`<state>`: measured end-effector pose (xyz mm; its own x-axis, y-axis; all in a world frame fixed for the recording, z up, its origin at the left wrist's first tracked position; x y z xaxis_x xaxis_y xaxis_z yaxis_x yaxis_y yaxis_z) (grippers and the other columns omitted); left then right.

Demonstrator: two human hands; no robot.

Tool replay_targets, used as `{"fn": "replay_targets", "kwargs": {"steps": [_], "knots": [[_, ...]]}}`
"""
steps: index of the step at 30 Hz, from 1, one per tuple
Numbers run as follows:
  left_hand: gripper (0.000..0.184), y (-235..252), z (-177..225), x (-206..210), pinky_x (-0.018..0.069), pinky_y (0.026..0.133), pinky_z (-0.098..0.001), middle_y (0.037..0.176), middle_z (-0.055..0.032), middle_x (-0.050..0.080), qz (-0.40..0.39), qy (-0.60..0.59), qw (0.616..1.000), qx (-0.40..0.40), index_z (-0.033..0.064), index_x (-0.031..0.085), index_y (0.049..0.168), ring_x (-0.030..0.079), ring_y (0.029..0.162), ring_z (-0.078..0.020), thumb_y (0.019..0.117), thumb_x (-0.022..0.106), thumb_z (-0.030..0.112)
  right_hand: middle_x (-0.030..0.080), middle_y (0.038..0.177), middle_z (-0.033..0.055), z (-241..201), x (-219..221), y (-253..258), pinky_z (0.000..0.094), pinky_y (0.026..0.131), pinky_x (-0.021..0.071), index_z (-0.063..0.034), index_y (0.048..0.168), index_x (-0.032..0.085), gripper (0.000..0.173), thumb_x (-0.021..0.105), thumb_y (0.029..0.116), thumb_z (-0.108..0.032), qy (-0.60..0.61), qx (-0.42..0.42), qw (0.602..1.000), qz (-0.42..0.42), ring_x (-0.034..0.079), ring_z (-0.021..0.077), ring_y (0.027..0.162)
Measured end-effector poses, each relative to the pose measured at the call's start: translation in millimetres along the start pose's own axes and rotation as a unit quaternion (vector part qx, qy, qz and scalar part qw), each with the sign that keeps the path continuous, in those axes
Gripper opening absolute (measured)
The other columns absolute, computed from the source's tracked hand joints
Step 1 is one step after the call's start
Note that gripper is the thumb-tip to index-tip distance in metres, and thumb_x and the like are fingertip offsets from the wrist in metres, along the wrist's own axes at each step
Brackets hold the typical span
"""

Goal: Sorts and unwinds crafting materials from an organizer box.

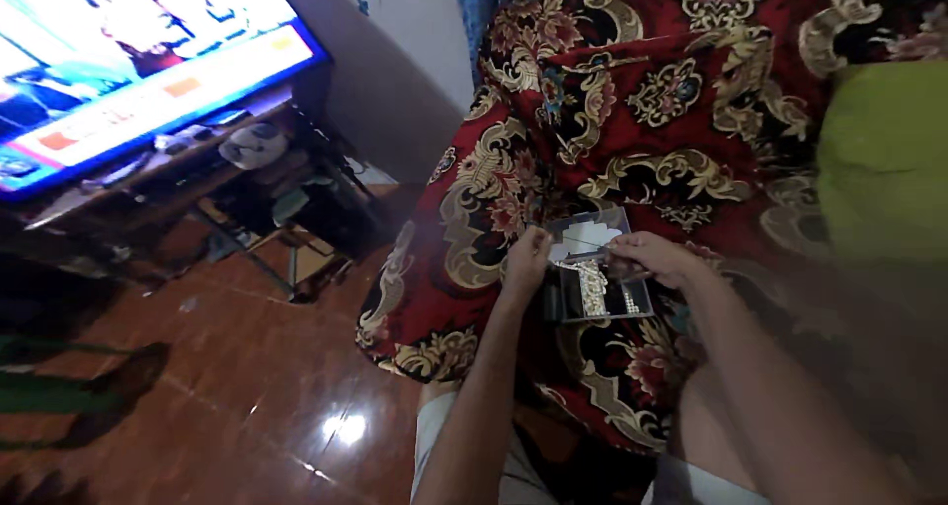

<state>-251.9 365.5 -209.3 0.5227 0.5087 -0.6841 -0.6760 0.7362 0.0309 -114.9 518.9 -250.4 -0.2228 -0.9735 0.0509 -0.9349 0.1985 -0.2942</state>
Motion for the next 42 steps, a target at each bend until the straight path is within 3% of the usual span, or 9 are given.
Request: {"fn": "replay_targets", "kwargs": {"steps": [7, 16, 18, 20, 22, 24, 35, 38, 42], "knots": [[0.028, -3.4, -38.1, -23.5, 0.0526, 0.081, -0.0394, 0.097, -0.0171, 0.064, 0.132, -0.096, 0.985, -0.06, -0.0074, 0.056, 0.124, 0.062, 0.084, -0.0214, 0.1084, 0.045, 0.013, 0.046, 0.065, -0.0081, -8.2, -24.5, -6.0, 0.0141, 0.045, 0.0286, -0.0057, 0.099, 0.061, 0.025, 0.041, 0.1111, -0.015, 0.041, -0.027, 0.997, 0.052, 0.034, -0.0017, 0.048], [0.024, -17.8, -76.9, -38.3, 0.0438, 0.061, -0.0219, 0.089, -0.0045, 0.049, 0.286, -0.309, 0.893, -0.156, -0.0047, 0.048, 0.125, 0.047, 0.065, -0.007, 0.1101, 0.039, 0.011, 0.045, 0.065, -0.0077, -9.0, -70.8, -18.7, 0.0135, 0.041, 0.0271, -0.0087, 0.102, 0.059, 0.026, 0.039, 0.1121, -0.022, 0.12, -0.053, 0.979, 0.159, 0.03, -0.0016, 0.044], [0.023, -16.3, -72.9, -33.6, 0.0437, 0.061, -0.0224, 0.087, -0.0041, 0.05, 0.271, -0.306, 0.901, -0.147, -0.0041, 0.049, 0.124, 0.047, 0.064, -0.0071, 0.1102, 0.04, 0.012, 0.049, 0.069, -0.0044, -6.3, -63.9, -13.0, 0.0166, 0.045, 0.0315, -0.0051, 0.104, 0.061, 0.026, 0.041, 0.1116, -0.02, -0.004, -0.051, 0.987, 0.151, 0.036, 0.0011, 0.05], [0.023, -14.7, -63.9, -26.1, 0.0436, 0.061, -0.0231, 0.087, -0.0037, 0.049, 0.245, -0.297, 0.913, -0.134, -0.0038, 0.051, 0.122, 0.047, 0.064, -0.0072, 0.1104, 0.039, 0.013, 0.063, 0.091, 0.011, -2.5, -49.2, -6.4, 0.0349, 0.072, 0.0489, 0.0011, 0.111, 0.067, 0.027, 0.048, 0.11, -0.018, -0.188, -0.01, 0.974, 0.129, 0.056, 0.0165, 0.075], [0.023, -14.4, -51.3, -18.6, 0.0444, 0.063, -0.0235, 0.086, -0.0032, 0.051, 0.219, -0.276, 0.929, -0.111, -0.0043, 0.052, 0.121, 0.048, 0.066, -0.007, 0.1102, 0.039, 0.012, 0.068, 0.11, 0.0228, 0.0, -30.2, -2.6, 0.0517, 0.095, 0.0485, 0.0051, 0.113, 0.069, 0.029, 0.052, 0.108, -0.017, -0.318, 0.041, 0.942, 0.1, 0.064, 0.0326, 0.101], [0.023, -13.7, -40.7, -11.5, 0.045, 0.065, -0.024, 0.084, -0.003, 0.052, 0.196, -0.254, 0.943, -0.089, -0.0043, 0.052, 0.12, 0.05, 0.068, -0.0071, 0.1098, 0.039, 0.011, 0.066, 0.119, 0.027, 2.1, -14.1, -0.8, 0.0577, 0.102, 0.0451, 0.0059, 0.116, 0.069, 0.029, 0.053, 0.107, -0.017, -0.403, 0.079, 0.909, 0.075, 0.063, 0.0402, 0.115], [0.019, -12.8, -10.4, 16.3, 0.0483, 0.068, -0.0256, 0.085, -0.0053, 0.059, 0.102, -0.176, 0.979, -0.033, -0.004, 0.057, 0.117, 0.055, 0.071, -0.0083, 0.1074, 0.046, 0.009, 0.065, 0.124, 0.0274, -0.4, 8.2, -2.6, 0.0617, 0.099, 0.0468, 0.0047, 0.118, 0.068, 0.026, 0.058, 0.1015, -0.012, -0.507, 0.138, 0.845, 0.098, 0.061, 0.0443, 0.121], [0.027, -15.1, 7.3, 26.8, 0.0541, 0.08, -0.0346, 0.099, -0.0164, 0.066, 0.021, -0.094, 0.995, 0.016, -0.0087, 0.058, 0.122, 0.064, 0.084, -0.0176, 0.1072, 0.048, 0.012, 0.069, 0.116, 0.0243, -9.5, -1.2, -1.7, 0.0599, 0.098, 0.0481, 0.0015, 0.116, 0.071, 0.03, 0.056, 0.1056, -0.022, -0.436, 0.056, 0.885, 0.152, 0.065, 0.0403, 0.113], [0.026, -19.7, 30.3, 50.2, 0.0555, 0.087, -0.0367, 0.102, -0.0184, 0.069, -0.047, -0.032, 0.987, 0.148, -0.0077, 0.063, 0.117, 0.068, 0.092, -0.0206, 0.1057, 0.05, 0.011, 0.068, 0.123, 0.0121, -19.8, 15.3, -1.0, 0.0353, 0.083, 0.0589, -0.0054, 0.134, 0.063, 0.035, 0.058, 0.1066, -0.028, -0.172, -0.083, 0.978, 0.08, 0.07, 0.0169, 0.094]]}}
Point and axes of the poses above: each hand's wrist, its own y-axis towards the middle knuckle, its own x-axis out of the palm, z = x × y, the point moved 7 cm from there along y, towards the middle knuckle
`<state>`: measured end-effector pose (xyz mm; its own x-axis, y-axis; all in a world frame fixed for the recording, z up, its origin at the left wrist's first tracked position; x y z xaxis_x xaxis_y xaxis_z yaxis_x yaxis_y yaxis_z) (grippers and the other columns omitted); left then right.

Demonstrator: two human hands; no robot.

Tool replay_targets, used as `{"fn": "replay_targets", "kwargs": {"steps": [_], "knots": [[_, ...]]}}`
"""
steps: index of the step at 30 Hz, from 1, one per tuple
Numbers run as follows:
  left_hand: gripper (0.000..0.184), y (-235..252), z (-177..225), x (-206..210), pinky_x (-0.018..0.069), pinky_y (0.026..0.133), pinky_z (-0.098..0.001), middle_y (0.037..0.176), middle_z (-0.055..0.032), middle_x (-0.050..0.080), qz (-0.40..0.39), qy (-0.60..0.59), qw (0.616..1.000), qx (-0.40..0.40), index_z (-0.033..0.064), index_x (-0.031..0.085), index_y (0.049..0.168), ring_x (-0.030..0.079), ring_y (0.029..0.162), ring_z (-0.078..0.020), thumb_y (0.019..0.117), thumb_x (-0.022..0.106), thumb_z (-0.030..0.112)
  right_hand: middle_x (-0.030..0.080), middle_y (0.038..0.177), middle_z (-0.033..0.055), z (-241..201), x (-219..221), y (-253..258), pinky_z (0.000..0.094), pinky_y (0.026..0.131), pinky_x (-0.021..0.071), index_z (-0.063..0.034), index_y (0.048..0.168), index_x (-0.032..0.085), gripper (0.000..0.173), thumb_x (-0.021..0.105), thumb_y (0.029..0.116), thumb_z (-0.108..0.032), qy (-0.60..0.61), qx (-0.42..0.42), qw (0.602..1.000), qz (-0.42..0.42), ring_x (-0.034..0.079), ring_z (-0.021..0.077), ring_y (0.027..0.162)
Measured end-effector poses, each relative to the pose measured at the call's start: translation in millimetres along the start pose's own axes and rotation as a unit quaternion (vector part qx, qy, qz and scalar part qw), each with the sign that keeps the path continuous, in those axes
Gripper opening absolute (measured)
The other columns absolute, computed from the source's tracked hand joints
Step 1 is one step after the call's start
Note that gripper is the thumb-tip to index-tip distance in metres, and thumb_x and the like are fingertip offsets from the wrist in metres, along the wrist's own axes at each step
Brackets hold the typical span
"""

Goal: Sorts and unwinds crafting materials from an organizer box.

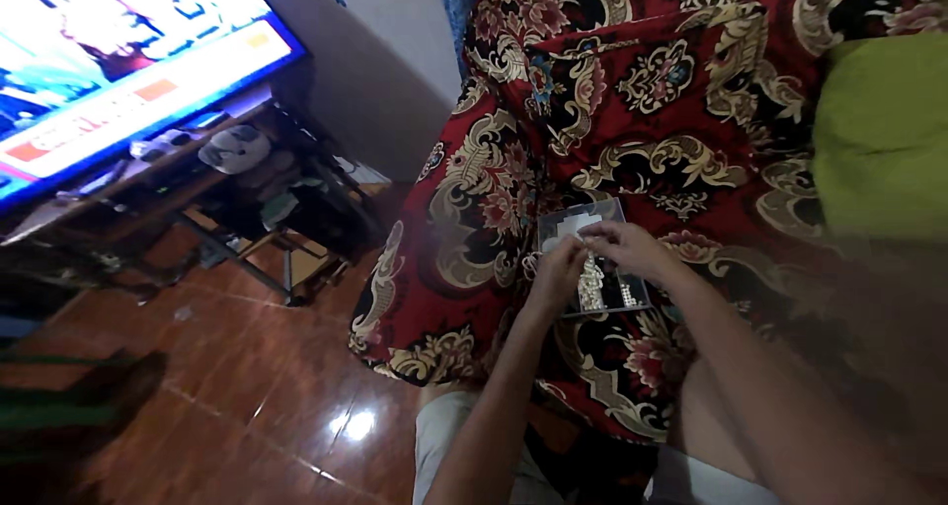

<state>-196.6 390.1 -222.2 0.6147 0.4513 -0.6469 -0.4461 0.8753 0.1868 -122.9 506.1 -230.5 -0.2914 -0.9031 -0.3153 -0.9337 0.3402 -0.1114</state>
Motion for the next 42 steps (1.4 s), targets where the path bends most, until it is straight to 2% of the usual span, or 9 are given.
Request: {"fn": "replay_targets", "kwargs": {"steps": [2, 6, 11, 16, 22, 27, 31, 35, 42], "knots": [[0.027, 0.6, 6.2, 7.0, 0.0549, 0.092, -0.0382, 0.107, -0.0201, 0.07, -0.02, -0.018, 1.0, 0.011, -0.009, 0.063, 0.119, 0.069, 0.098, -0.0223, 0.1043, 0.051, 0.009, 0.067, 0.121, 0.0134, -6.8, 11.6, -4.1, 0.0333, 0.081, 0.0607, -0.0033, 0.138, 0.059, 0.037, 0.057, 0.1067, -0.024, 0.056, -0.019, 0.996, -0.063, 0.07, 0.0152, 0.093], [0.021, 2.1, 4.2, 11.3, 0.0553, 0.092, -0.0377, 0.104, -0.0182, 0.07, -0.047, -0.018, 0.999, -0.017, -0.0077, 0.062, 0.116, 0.07, 0.097, -0.021, 0.1011, 0.057, 0.007, 0.067, 0.09, 0.0078, -0.7, 11.7, -3.0, 0.0276, 0.068, 0.0552, -0.0005, 0.119, 0.066, 0.036, 0.055, 0.1073, -0.033, -0.042, 0.0, 0.996, -0.072, 0.063, 0.0092, 0.069], [0.041, -1.0, -10.2, 7.3, 0.056, 0.088, -0.0405, 0.099, -0.0167, 0.07, -0.118, 0.032, 0.992, -0.039, -0.0043, 0.056, 0.129, 0.07, 0.091, -0.0238, 0.0997, 0.066, 0.023, 0.065, 0.085, 0.0046, 9.3, -2.7, 0.0, 0.028, 0.068, 0.046, -0.0024, 0.112, 0.07, 0.039, 0.051, 0.1091, -0.036, -0.049, 0.055, 0.997, -0.04, 0.053, 0.0079, 0.068], [0.04, -3.6, -20.6, -4.0, 0.0554, 0.092, -0.044, 0.105, -0.0191, 0.071, -0.147, 0.068, 0.985, -0.059, -0.0037, 0.058, 0.131, 0.071, 0.096, -0.0273, 0.0962, 0.069, 0.013, 0.066, 0.084, 0.0033, 13.5, -6.7, 0.6, 0.0275, 0.067, 0.0452, -0.0042, 0.113, 0.07, 0.042, 0.047, 0.1097, -0.039, -0.063, 0.069, 0.995, -0.032, 0.054, 0.0072, 0.067], [0.024, -1.9, -17.1, -15.1, 0.0521, 0.098, -0.0419, 0.111, -0.0204, 0.071, -0.121, 0.116, 0.984, -0.058, -0.0073, 0.067, 0.116, 0.069, 0.104, -0.0281, 0.0996, 0.062, 0.009, 0.069, 0.096, 0.0102, 18.3, -4.1, 3.6, 0.0367, 0.079, 0.0493, -0.0009, 0.113, 0.07, 0.047, 0.046, 0.1096, -0.042, -0.097, 0.082, 0.991, -0.042, 0.061, 0.0151, 0.081], [0.024, 6.1, 4.9, -13.8, 0.054, 0.091, -0.0373, 0.107, -0.0175, 0.072, -0.103, 0.076, 0.992, -0.014, -0.0038, 0.071, 0.114, 0.069, 0.095, -0.0224, 0.1001, 0.063, 0.014, 0.067, 0.1, 0.0081, 23.0, 2.8, 3.6, 0.0334, 0.075, 0.0478, -0.0045, 0.119, 0.069, 0.056, 0.034, 0.1112, -0.048, -0.062, 0.105, 0.991, -0.056, 0.057, 0.0122, 0.077], [0.022, 10.3, 9.0, -10.5, 0.0536, 0.09, -0.035, 0.109, -0.015, 0.072, -0.102, 0.068, 0.992, -0.006, -0.0004, 0.073, 0.113, 0.068, 0.095, -0.0201, 0.1002, 0.063, 0.014, 0.064, 0.082, -0.0005, 25.8, 7.8, 2.6, 0.025, 0.06, 0.042, -0.0054, 0.11, 0.068, 0.061, 0.028, 0.1111, -0.051, -0.008, 0.123, 0.99, -0.063, 0.05, 0.0049, 0.061], [0.022, 10.4, 3.0, -11.2, 0.0543, 0.09, -0.0365, 0.107, -0.0142, 0.073, -0.092, 0.067, 0.993, -0.031, -0.0019, 0.071, 0.114, 0.069, 0.093, -0.0195, 0.0991, 0.064, 0.013, 0.061, 0.074, -0.0039, 25.7, 10.5, 2.9, 0.0222, 0.057, 0.0395, -0.0046, 0.109, 0.068, 0.051, 0.036, 0.1117, -0.044, 0.01, 0.092, 0.992, -0.082, 0.046, 0.0026, 0.057], [0.022, 6.5, 0.9, -11.6, 0.0539, 0.091, -0.0369, 0.108, -0.0153, 0.073, -0.089, 0.084, 0.992, -0.036, -0.0022, 0.071, 0.114, 0.069, 0.096, -0.0211, 0.0999, 0.063, 0.012, 0.06, 0.086, 0.0048, 23.7, 12.8, 6.7, 0.029, 0.072, 0.0446, 0.0011, 0.109, 0.069, 0.029, 0.056, 0.1069, -0.025, -0.054, 0.025, 0.993, -0.104, 0.05, 0.0084, 0.072]]}}
Point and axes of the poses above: each hand's wrist, its own y-axis towards the middle knuckle, its own x-axis out of the palm, z = x × y, the point moved 7 cm from there along y, towards the middle knuckle
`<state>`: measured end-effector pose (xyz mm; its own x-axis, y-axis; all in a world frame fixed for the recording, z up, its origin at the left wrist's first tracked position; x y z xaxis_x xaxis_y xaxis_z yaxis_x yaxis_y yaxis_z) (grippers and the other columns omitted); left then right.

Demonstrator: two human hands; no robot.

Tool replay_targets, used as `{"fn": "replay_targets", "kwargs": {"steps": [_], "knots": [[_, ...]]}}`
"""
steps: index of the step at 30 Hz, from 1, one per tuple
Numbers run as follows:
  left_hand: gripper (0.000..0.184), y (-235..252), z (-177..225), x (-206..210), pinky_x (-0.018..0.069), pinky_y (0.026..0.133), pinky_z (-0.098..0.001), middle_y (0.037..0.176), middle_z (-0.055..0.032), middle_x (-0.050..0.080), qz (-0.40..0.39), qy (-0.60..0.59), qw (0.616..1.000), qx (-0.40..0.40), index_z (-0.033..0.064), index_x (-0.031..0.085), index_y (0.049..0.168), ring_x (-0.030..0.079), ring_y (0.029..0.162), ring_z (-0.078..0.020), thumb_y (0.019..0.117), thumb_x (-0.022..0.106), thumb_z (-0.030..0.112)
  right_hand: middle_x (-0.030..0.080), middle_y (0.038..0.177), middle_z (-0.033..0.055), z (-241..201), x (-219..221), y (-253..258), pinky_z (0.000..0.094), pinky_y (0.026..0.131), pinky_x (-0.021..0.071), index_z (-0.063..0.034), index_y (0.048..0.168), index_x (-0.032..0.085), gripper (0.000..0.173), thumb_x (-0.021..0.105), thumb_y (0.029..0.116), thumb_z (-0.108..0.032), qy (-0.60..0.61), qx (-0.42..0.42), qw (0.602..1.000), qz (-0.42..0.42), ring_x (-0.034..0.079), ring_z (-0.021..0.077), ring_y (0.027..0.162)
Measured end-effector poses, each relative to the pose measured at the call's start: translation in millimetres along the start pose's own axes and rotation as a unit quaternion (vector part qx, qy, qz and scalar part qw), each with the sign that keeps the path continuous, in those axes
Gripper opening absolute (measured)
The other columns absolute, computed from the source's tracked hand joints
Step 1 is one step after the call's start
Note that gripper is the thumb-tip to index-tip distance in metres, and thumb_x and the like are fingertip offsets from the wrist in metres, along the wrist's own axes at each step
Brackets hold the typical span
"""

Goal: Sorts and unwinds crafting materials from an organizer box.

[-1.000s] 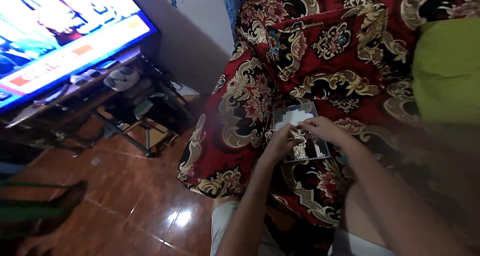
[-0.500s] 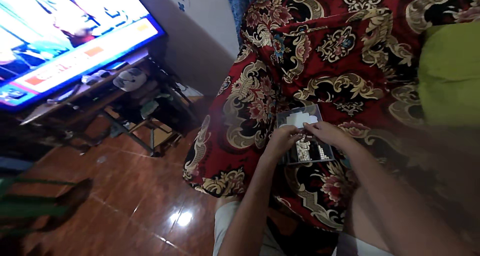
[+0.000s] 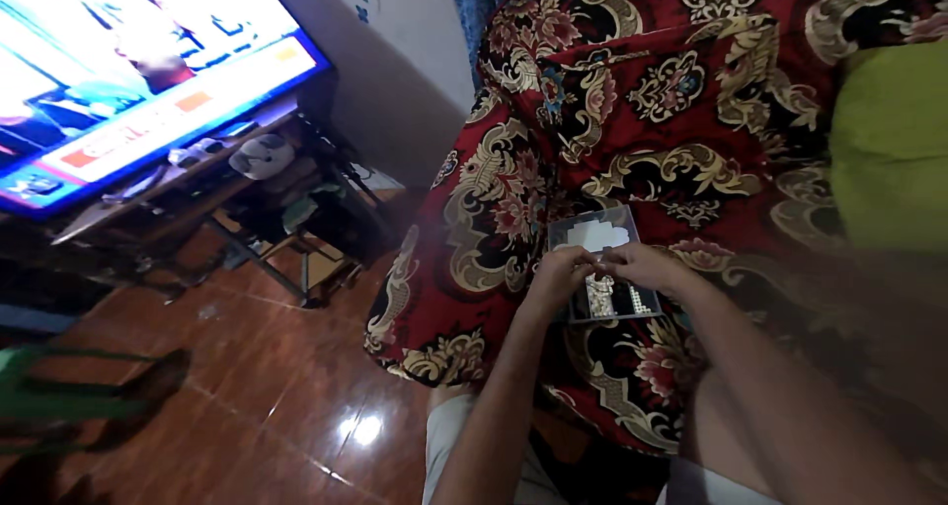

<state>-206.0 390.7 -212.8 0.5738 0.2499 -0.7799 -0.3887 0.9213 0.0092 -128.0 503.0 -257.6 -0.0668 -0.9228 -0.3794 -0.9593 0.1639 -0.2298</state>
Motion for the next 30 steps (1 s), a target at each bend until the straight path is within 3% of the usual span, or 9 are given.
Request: {"fn": "replay_targets", "kwargs": {"steps": [6, 11, 16, 22, 24, 28, 30], "knots": [[0.022, -2.2, -6.9, -3.9, 0.0539, 0.087, -0.0337, 0.104, -0.0127, 0.073, 0.016, -0.015, 1.0, -0.008, -0.0006, 0.071, 0.112, 0.068, 0.09, -0.0167, 0.102, 0.06, 0.015, 0.058, 0.08, -0.001, -3.2, -3.5, -2.5, 0.0232, 0.063, 0.0411, -0.0021, 0.104, 0.069, 0.026, 0.052, 0.1083, -0.021, 0.029, 0.002, 1.0, 0.002, 0.047, 0.0038, 0.065], [0.02, -4.4, -12.2, -9.7, 0.0545, 0.088, -0.0321, 0.103, -0.0124, 0.073, 0.059, -0.04, 0.997, -0.009, -0.0011, 0.071, 0.11, 0.069, 0.093, -0.016, 0.1013, 0.061, 0.014, 0.057, 0.079, -0.0025, -1.3, -7.3, -3.8, 0.0207, 0.06, 0.041, -0.0032, 0.102, 0.067, 0.026, 0.049, 0.1095, -0.02, 0.073, 0.019, 0.997, 0.009, 0.047, 0.0025, 0.063], [0.019, -4.7, -8.8, -10.3, 0.0552, 0.088, -0.0319, 0.101, -0.0126, 0.073, 0.078, -0.044, 0.996, 0.022, -0.0019, 0.072, 0.108, 0.07, 0.091, -0.0159, 0.1003, 0.062, 0.014, 0.053, 0.071, -0.0057, -5.0, -5.1, -5.8, 0.0196, 0.054, 0.0347, -0.0047, 0.105, 0.069, 0.041, 0.04, 0.1126, -0.032, 0.101, 0.037, 0.994, 0.011, 0.041, 0.0014, 0.055], [0.018, -4.3, 2.6, -12.2, 0.0557, 0.088, -0.0306, 0.101, -0.0124, 0.073, 0.092, -0.08, 0.991, 0.055, -0.0027, 0.072, 0.106, 0.07, 0.092, -0.0137, 0.0994, 0.063, 0.011, 0.052, 0.067, -0.0055, -2.9, -2.7, -5.0, 0.0211, 0.055, 0.037, -0.0058, 0.103, 0.067, 0.053, 0.031, 0.1126, -0.043, 0.14, 0.051, 0.989, 0.025, 0.043, 0.0037, 0.055], [0.018, -4.2, 3.3, -13.1, 0.0557, 0.087, -0.0304, 0.101, -0.0123, 0.073, 0.096, -0.077, 0.991, 0.055, -0.0025, 0.071, 0.107, 0.069, 0.091, -0.0137, 0.1001, 0.062, 0.012, 0.051, 0.066, -0.0061, -3.4, -1.6, -4.9, 0.0209, 0.054, 0.0356, -0.0064, 0.103, 0.067, 0.052, 0.032, 0.1127, -0.043, 0.135, 0.044, 0.99, 0.021, 0.042, 0.0033, 0.054], [0.018, -4.8, 0.2, -16.6, 0.0554, 0.085, -0.0323, 0.099, -0.0115, 0.073, 0.122, -0.06, 0.99, 0.027, -0.001, 0.072, 0.106, 0.069, 0.088, -0.0148, 0.0998, 0.062, 0.013, 0.056, 0.076, -0.0045, -7.5, -2.0, -6.0, 0.0192, 0.058, 0.0392, -0.0025, 0.105, 0.067, 0.031, 0.048, 0.1104, -0.026, 0.082, 0.003, 0.997, -0.006, 0.046, 0.001, 0.06], [0.019, -6.6, -3.8, -18.7, 0.0556, 0.087, -0.0351, 0.101, -0.0138, 0.073, 0.13, -0.057, 0.99, 0.006, -0.0024, 0.072, 0.107, 0.069, 0.09, -0.0182, 0.1001, 0.062, 0.013, 0.056, 0.076, -0.0047, -7.7, -2.5, -6.1, 0.0186, 0.056, 0.0374, -0.0029, 0.102, 0.067, 0.029, 0.049, 0.1097, -0.024, 0.075, -0.007, 0.997, -0.006, 0.045, 0.0004, 0.059]]}}
Point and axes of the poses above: each hand's wrist, its own y-axis towards the middle knuckle, its own x-axis out of the palm, z = x × y, the point moved 7 cm from there along y, towards the middle knuckle
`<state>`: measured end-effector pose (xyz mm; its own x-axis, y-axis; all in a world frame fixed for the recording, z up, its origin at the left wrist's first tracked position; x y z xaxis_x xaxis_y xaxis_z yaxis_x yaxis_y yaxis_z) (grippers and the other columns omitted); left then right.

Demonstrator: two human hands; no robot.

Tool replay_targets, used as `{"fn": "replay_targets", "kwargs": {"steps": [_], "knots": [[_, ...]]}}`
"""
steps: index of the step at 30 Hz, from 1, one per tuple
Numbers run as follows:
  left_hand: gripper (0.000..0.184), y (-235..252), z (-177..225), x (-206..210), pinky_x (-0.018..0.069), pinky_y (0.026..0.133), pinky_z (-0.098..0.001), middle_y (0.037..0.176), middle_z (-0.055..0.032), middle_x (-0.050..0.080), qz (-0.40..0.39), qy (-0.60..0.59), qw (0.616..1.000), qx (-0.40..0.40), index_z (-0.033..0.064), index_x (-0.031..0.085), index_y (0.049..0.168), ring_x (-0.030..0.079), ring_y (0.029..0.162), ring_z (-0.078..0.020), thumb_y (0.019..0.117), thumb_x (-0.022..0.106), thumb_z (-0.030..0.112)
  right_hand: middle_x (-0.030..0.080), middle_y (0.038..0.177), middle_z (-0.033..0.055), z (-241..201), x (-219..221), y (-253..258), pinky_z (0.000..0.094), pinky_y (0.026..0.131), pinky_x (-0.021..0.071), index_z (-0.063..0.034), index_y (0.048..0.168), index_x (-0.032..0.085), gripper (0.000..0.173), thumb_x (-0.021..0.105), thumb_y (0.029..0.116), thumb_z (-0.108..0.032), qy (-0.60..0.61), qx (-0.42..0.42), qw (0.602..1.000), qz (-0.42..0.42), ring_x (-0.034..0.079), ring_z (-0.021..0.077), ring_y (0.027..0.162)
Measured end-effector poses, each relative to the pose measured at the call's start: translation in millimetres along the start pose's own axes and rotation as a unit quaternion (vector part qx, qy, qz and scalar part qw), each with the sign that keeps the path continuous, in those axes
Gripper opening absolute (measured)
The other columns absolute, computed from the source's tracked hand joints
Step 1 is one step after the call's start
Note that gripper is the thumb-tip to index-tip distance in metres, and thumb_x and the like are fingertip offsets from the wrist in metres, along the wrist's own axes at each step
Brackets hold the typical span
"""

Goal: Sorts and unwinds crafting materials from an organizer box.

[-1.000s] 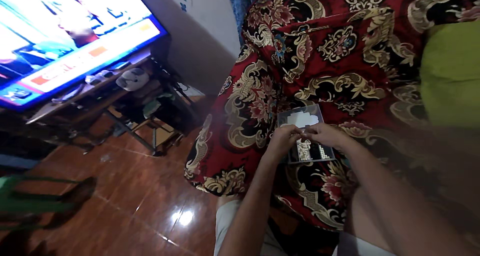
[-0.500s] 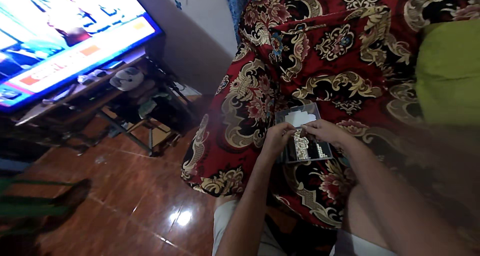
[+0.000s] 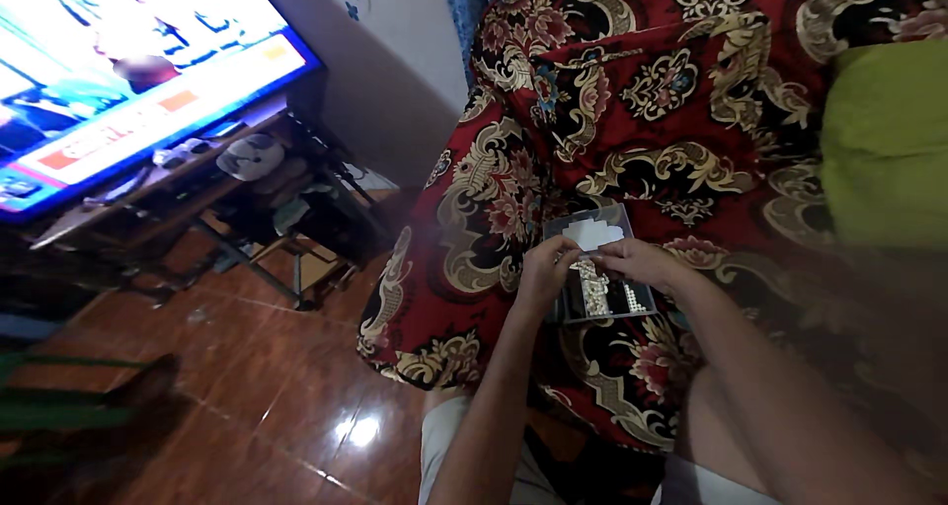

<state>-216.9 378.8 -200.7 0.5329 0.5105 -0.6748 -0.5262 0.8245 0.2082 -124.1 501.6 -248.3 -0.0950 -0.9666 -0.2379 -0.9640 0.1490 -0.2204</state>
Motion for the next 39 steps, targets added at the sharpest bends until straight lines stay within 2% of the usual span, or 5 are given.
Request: {"fn": "replay_targets", "kwargs": {"steps": [10, 14, 17, 24, 39], "knots": [[0.027, -18.9, -65.6, -70.5, 0.0529, 0.094, -0.0482, 0.111, -0.0231, 0.069, 0.195, 0.008, 0.964, -0.179, -0.0087, 0.062, 0.121, 0.068, 0.103, -0.0315, 0.1055, 0.053, 0.012, 0.057, 0.084, 0.0014, 0.9, -29.1, -10.7, 0.0233, 0.065, 0.0438, -0.0015, 0.105, 0.064, 0.029, 0.046, 0.1112, -0.023, 0.039, 0.058, 0.994, 0.087, 0.05, 0.006, 0.07], [0.024, -36.1, -94.1, -95.3, 0.0475, 0.066, -0.0291, 0.098, -0.0133, 0.06, 0.363, -0.134, 0.889, -0.245, -0.0064, 0.057, 0.122, 0.054, 0.072, -0.0133, 0.1078, 0.048, 0.011, 0.061, 0.095, 0.0099, 9.6, -46.8, -13.4, 0.0324, 0.074, 0.0452, 0.0013, 0.108, 0.066, 0.032, 0.046, 0.1114, -0.024, -0.031, 0.084, 0.988, 0.124, 0.053, 0.0136, 0.08], [0.023, -42.8, -100.5, -98.0, 0.0457, 0.058, -0.023, 0.094, -0.0094, 0.056, 0.424, -0.224, 0.838, -0.259, -0.0058, 0.053, 0.124, 0.051, 0.064, -0.0081, 0.1085, 0.046, 0.01, 0.064, 0.099, 0.0176, 21.9, -61.2, -12.2, 0.045, 0.084, 0.0465, 0.0033, 0.108, 0.067, 0.036, 0.045, 0.1116, -0.025, -0.124, 0.101, 0.978, 0.136, 0.058, 0.0242, 0.088], [0.019, -40.2, -87.3, -91.8, 0.0447, 0.057, -0.0215, 0.088, -0.0065, 0.053, 0.439, -0.235, 0.833, -0.24, -0.0046, 0.054, 0.119, 0.05, 0.062, -0.0068, 0.1078, 0.048, 0.01, 0.064, 0.124, 0.0276, 16.9, -37.1, -10.9, 0.0583, 0.104, 0.0428, 0.0062, 0.121, 0.066, 0.035, 0.048, 0.1099, -0.021, -0.274, 0.163, 0.946, 0.059, 0.06, 0.041, 0.119], [0.017, -17.8, -21.6, -61.6, 0.0467, 0.062, -0.0206, 0.092, -0.0038, 0.066, 0.262, -0.147, 0.95, -0.09, -0.0022, 0.061, 0.116, 0.055, 0.068, -0.003, 0.1033, 0.055, 0.008, 0.066, 0.121, 0.0274, 10.6, -16.1, -2.7, 0.0569, 0.101, 0.0481, 0.0073, 0.116, 0.068, 0.023, 0.057, 0.1023, -0.008, -0.329, 0.177, 0.923, 0.092, 0.063, 0.0423, 0.118]]}}
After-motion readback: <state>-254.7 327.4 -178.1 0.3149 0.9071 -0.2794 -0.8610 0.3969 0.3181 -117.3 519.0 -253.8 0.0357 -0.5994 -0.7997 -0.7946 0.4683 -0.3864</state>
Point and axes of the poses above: each hand's wrist, its own y-axis towards the middle knuckle, its own x-axis out of the palm, z = x × y, the point moved 7 cm from there along y, towards the middle knuckle
